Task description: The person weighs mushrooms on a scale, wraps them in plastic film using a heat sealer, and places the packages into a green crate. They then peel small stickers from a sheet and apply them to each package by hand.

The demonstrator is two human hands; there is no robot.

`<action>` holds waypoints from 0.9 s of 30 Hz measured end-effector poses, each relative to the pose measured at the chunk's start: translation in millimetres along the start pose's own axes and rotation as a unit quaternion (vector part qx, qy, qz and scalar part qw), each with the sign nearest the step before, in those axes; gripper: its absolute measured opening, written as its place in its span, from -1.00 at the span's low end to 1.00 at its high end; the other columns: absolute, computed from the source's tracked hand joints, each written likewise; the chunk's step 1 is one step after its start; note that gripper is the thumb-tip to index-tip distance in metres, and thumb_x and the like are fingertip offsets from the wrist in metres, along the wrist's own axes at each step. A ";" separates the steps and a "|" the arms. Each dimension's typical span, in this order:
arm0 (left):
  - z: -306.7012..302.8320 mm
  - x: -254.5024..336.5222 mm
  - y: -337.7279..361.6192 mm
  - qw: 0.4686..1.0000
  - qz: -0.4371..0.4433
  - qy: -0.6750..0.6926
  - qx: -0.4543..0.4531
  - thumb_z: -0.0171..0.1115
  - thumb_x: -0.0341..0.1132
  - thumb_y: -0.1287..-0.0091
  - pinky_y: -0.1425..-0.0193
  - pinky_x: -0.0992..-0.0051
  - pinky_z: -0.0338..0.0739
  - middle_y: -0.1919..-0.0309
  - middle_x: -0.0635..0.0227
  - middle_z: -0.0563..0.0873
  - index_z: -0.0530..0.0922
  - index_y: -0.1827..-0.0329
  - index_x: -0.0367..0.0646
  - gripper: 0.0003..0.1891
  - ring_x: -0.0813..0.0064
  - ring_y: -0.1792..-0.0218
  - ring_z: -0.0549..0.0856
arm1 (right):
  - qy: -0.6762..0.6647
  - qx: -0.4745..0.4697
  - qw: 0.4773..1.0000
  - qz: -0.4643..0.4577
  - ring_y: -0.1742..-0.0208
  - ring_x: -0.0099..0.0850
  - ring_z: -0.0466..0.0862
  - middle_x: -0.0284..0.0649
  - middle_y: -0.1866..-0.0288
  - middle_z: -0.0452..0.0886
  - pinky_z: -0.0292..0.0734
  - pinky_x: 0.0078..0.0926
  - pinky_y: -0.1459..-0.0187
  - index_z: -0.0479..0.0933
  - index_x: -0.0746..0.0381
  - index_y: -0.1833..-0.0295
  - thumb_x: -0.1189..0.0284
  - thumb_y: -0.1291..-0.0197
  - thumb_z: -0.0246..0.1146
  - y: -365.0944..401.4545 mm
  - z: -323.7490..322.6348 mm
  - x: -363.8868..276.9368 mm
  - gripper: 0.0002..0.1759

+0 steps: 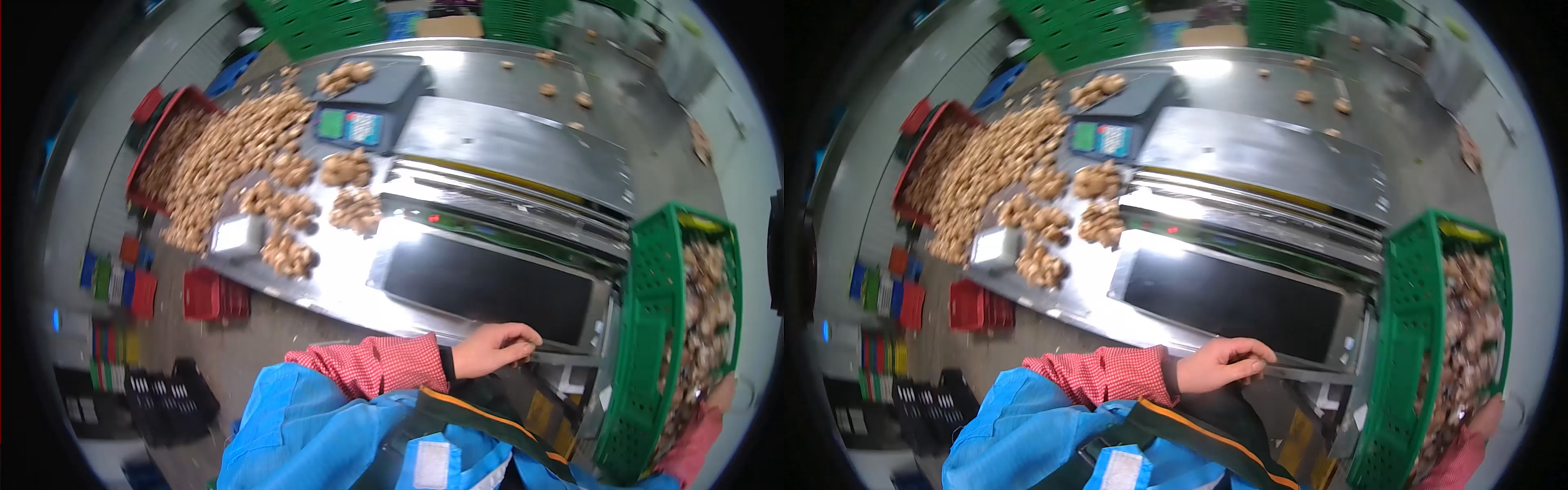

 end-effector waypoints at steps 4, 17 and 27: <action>-144.9 37.8 75.7 0.976 0.065 -0.078 0.193 0.08 -0.29 -0.44 0.26 0.66 0.48 0.37 0.48 0.66 0.59 -0.01 -0.20 -0.77 0.74 0.39 0.56 | -0.240 0.206 0.878 -0.360 0.21 -0.07 0.60 0.01 0.20 0.62 0.48 -0.23 0.14 0.54 0.33 0.01 0.42 -0.38 0.05 184.7 -68.3 -341.0 -0.75; -586.7 -22.3 400.3 0.641 -0.087 -0.437 0.625 0.13 -0.29 -0.33 0.02 0.36 0.56 0.22 0.06 0.73 0.66 0.06 -0.19 -0.76 0.18 0.14 0.72 | -0.335 -0.547 0.632 -0.435 0.56 -0.32 0.66 -0.07 0.48 0.64 0.57 -0.38 0.46 0.53 0.37 0.18 0.37 -0.27 0.13 680.3 122.9 -808.3 -0.75; -620.4 -56.0 373.3 0.807 -0.158 -0.378 0.425 0.18 -0.31 -0.25 0.02 0.26 0.54 0.28 0.03 0.71 0.65 0.09 -0.18 -0.77 0.04 0.16 0.68 | -0.392 -0.584 0.650 -0.289 0.61 -0.43 0.62 -0.11 0.47 0.61 0.51 -0.48 0.64 0.41 0.42 0.15 0.45 -0.24 0.10 733.7 160.6 -845.5 -0.79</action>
Point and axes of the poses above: each hand's wrist, its own y-axis away from the middle knuckle, its own z-axis out of the palm, x = y × z, the point moved 8 cm from there along -y, towards the middle knuckle
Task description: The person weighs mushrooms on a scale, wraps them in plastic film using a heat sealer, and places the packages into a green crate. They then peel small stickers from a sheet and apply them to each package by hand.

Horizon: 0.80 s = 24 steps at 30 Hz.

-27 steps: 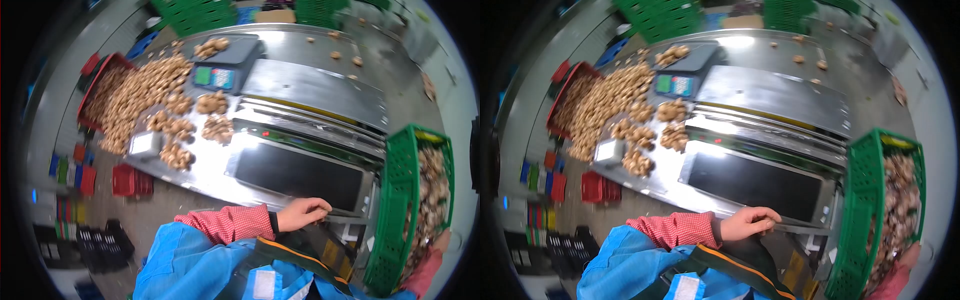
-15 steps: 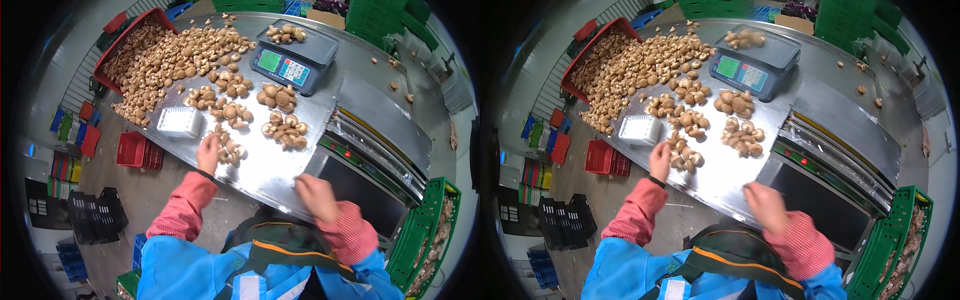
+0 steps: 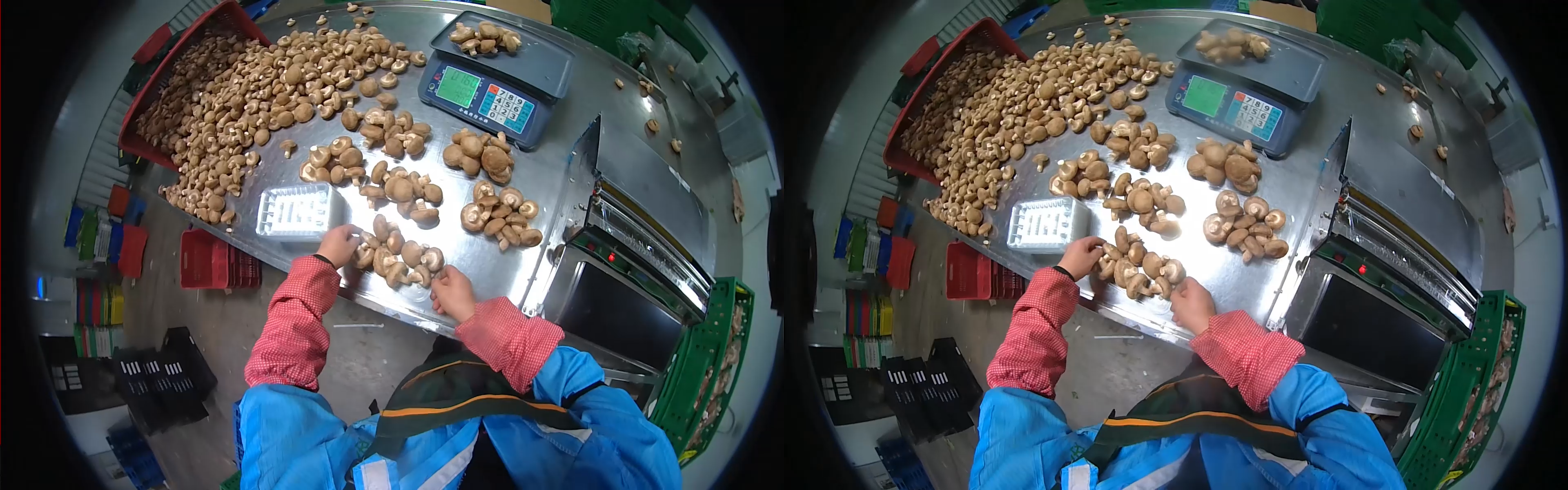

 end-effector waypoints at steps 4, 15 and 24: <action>9.6 -3.9 12.4 0.999 -0.009 0.041 -0.030 0.17 -0.39 -0.25 0.46 0.50 0.53 0.43 0.24 0.67 0.58 0.09 -0.28 -0.78 0.52 0.53 0.63 | 0.066 0.018 0.997 -0.046 0.64 -0.40 0.63 -0.07 0.51 0.60 0.51 -0.41 0.62 0.40 0.42 0.22 0.42 -0.23 0.09 15.4 -18.9 -15.9 -0.78; 19.1 263.9 30.4 0.948 0.064 0.277 -0.147 0.16 -0.47 -0.24 0.69 0.64 0.37 0.45 0.37 0.57 0.44 0.14 -0.27 -0.83 0.65 0.66 0.53 | 0.037 0.096 0.988 -0.112 0.69 -0.55 0.53 -0.28 0.59 0.52 0.41 -0.57 0.72 0.40 0.31 0.25 0.39 -0.30 0.02 133.5 -234.8 -133.6 -0.81; 157.3 514.5 -67.3 0.937 0.206 0.200 -0.200 0.19 -0.43 -0.24 0.62 0.61 0.45 0.50 0.38 0.57 0.41 0.16 -0.27 -0.82 0.61 0.63 0.56 | 0.082 0.273 0.933 -0.219 0.61 -0.53 0.52 -0.26 0.56 0.50 0.41 -0.56 0.58 0.43 0.36 0.23 0.45 -0.25 0.13 150.1 -517.4 -148.9 -0.84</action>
Point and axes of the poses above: each hand's wrist, its own y-axis away from the middle knuckle, its own z-axis out of the palm, x = y × z, the point moved 8 cm from there along -y, towards the middle knuckle
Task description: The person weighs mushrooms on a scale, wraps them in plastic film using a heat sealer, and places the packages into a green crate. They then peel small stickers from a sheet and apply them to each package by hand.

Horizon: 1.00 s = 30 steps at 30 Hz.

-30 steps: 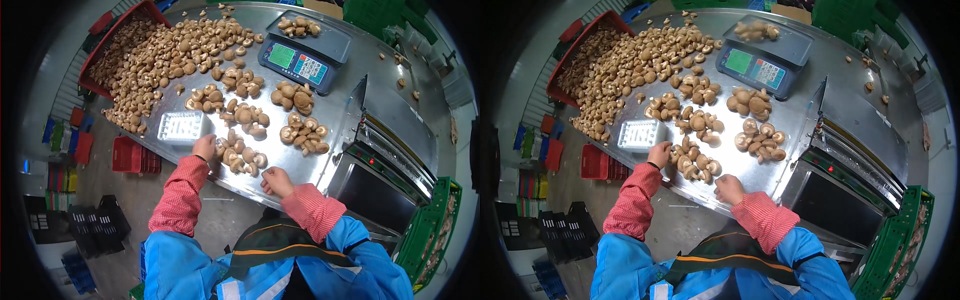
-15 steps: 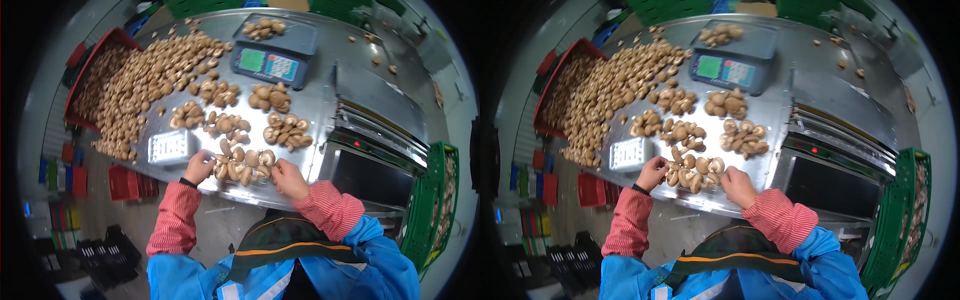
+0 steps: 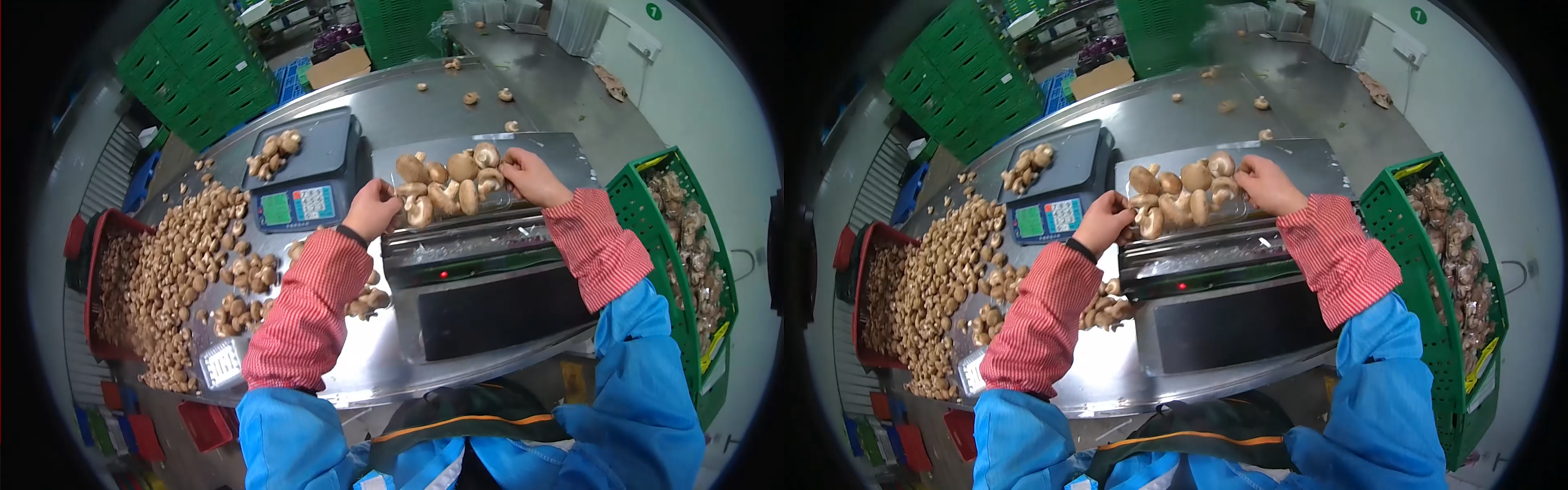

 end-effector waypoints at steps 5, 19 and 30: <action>29.0 -8.5 -60.9 0.989 -0.036 -0.140 0.018 0.22 -0.39 -0.18 0.51 0.49 0.52 0.49 0.25 0.63 0.48 0.18 -0.32 -0.78 0.50 0.59 0.62 | 0.136 0.023 0.988 -0.071 0.48 -0.37 0.61 -0.10 0.44 0.59 0.49 -0.38 0.40 0.46 0.39 0.24 0.37 -0.23 0.15 -44.3 -29.8 53.5 -0.76; 23.8 44.3 71.2 0.809 0.268 -0.520 -0.054 0.33 -0.50 -0.05 0.12 0.37 0.55 0.15 0.25 0.49 0.55 -0.08 -0.03 -0.54 0.25 0.10 0.54 | 0.556 -0.015 0.786 -0.271 0.25 -0.25 0.58 -0.23 0.33 0.47 0.47 -0.32 0.28 0.50 0.11 0.07 0.41 -0.09 0.20 99.3 -84.8 3.6 -0.75; 37.1 55.4 94.6 0.846 0.385 -0.348 0.120 0.19 -0.46 -0.27 0.57 0.51 0.42 0.63 0.38 0.54 0.51 0.29 -0.20 -0.96 0.46 0.62 0.55 | 0.321 0.020 0.881 -0.346 0.56 -0.36 0.52 -0.28 0.50 0.43 0.45 -0.47 0.50 0.38 0.19 0.28 0.56 -0.16 0.15 120.2 -57.2 -5.4 -0.92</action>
Point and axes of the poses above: each hand's wrist, its own y-axis away from the middle knuckle, its own z-axis out of the palm, x = y × z, the point moved 8 cm from there along -y, towards the middle knuckle
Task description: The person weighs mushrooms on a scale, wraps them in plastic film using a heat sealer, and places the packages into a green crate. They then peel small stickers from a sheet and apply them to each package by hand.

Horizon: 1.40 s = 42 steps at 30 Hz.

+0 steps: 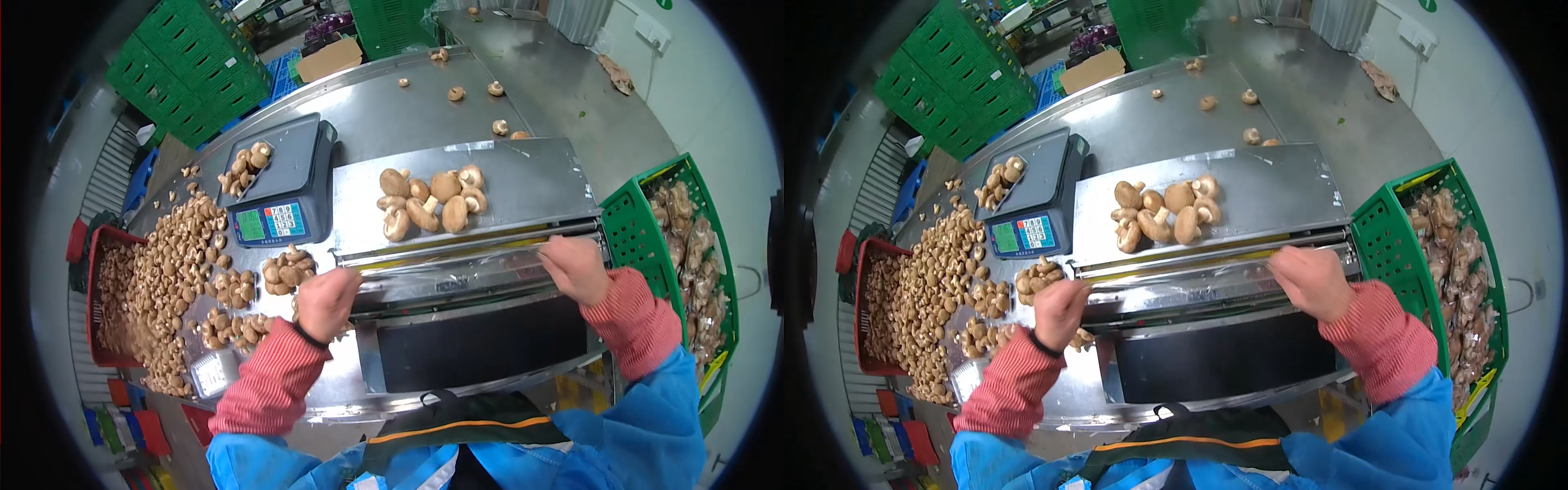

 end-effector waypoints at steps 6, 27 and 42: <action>-78.8 -9.2 -57.8 0.861 -0.281 0.357 0.229 0.01 -0.30 -0.50 0.60 0.64 0.30 0.64 0.48 0.47 0.51 0.31 -0.22 -0.77 0.69 0.69 0.40 | -0.449 0.210 0.849 0.181 0.47 -0.48 0.58 -0.20 0.46 0.53 0.48 -0.59 0.48 0.30 0.24 0.11 0.50 -0.43 -0.04 -53.3 -69.6 22.7 -0.95; 88.8 -125.2 -52.7 0.938 -0.232 0.255 -0.021 0.02 -0.36 -0.39 -0.08 0.43 0.43 0.25 0.21 0.61 0.53 0.09 -0.32 -0.79 0.29 0.07 0.55 | -0.297 -0.148 0.906 0.263 0.33 -0.34 0.54 -0.14 0.37 0.56 0.48 -0.37 0.21 0.51 0.34 0.10 0.23 -0.35 0.04 -110.5 111.0 133.6 -0.64; 47.2 1.6 0.3 0.815 -0.463 0.346 -0.040 -0.05 -0.23 -0.51 0.34 0.62 0.41 0.40 0.41 0.51 0.44 0.14 -0.21 -0.78 0.69 0.39 0.46 | -0.492 0.024 0.747 0.447 0.45 -0.63 0.43 -0.35 0.37 0.39 0.42 -0.62 0.53 0.39 0.25 0.09 0.32 -0.45 -0.07 -5.0 53.2 21.0 -0.78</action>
Point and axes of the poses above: each hand's wrist, its own y-axis away from the middle knuckle, its own z-axis out of the palm, x = y × z, the point moved 8 cm from there along -y, towards the middle knuckle
